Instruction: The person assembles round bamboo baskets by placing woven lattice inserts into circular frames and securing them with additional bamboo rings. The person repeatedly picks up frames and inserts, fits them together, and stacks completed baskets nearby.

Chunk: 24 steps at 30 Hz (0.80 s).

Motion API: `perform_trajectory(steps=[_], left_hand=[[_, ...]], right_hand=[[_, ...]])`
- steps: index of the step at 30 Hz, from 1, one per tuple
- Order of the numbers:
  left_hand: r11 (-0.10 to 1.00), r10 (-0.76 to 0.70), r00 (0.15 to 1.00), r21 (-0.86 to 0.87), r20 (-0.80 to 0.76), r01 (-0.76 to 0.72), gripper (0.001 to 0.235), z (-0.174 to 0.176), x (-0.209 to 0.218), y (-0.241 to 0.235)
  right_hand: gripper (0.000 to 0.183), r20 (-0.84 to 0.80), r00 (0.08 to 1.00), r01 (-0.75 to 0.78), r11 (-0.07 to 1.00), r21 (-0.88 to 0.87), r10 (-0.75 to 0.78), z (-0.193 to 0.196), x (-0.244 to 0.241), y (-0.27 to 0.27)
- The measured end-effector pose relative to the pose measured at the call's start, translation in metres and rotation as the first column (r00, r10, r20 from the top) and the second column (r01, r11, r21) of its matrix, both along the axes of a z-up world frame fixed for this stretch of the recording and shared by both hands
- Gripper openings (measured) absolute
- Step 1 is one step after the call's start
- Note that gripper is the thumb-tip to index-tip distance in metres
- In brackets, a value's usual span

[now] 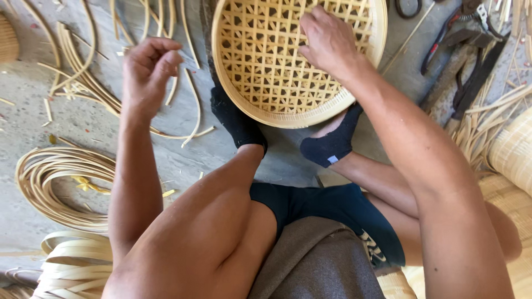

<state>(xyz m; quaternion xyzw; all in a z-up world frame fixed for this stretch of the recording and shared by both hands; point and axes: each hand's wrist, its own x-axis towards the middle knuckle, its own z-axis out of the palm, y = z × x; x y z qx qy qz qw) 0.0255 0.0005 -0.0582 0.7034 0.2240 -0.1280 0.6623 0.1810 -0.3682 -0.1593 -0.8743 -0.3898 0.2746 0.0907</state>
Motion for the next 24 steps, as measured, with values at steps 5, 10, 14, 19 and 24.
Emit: perform_trajectory(steps=[5,10,14,19,24], left_hand=[[0.999,0.004,1.000,-0.045,0.016,-0.003,0.020,-0.006,-0.008,-0.002],[1.000,0.017,1.000,0.006,-0.024,-0.016,0.020,-0.007,-0.007,-0.003],[1.000,0.023,0.999,-0.007,-0.027,-0.023,0.018,-0.008,-0.015,-0.005],[0.999,0.035,0.998,0.007,-0.043,-0.035,0.016,-0.011,-0.020,-0.010],[0.998,0.059,0.995,-0.008,-0.082,-0.060,0.015,-0.011,-0.025,-0.019]], right_hand=[[0.038,-0.027,0.994,0.105,0.994,0.029,-0.104,0.009,-0.016,0.002],[0.032,0.184,0.957,0.193,0.964,0.183,-0.226,0.025,-0.036,0.005],[0.029,0.270,0.924,0.148,0.905,0.398,-0.270,0.030,-0.060,0.008],[0.023,0.045,0.922,0.318,0.820,0.476,-0.384,0.034,-0.082,-0.002],[0.022,0.107,0.917,0.292,0.830,0.475,-0.384,0.027,-0.096,-0.009]])
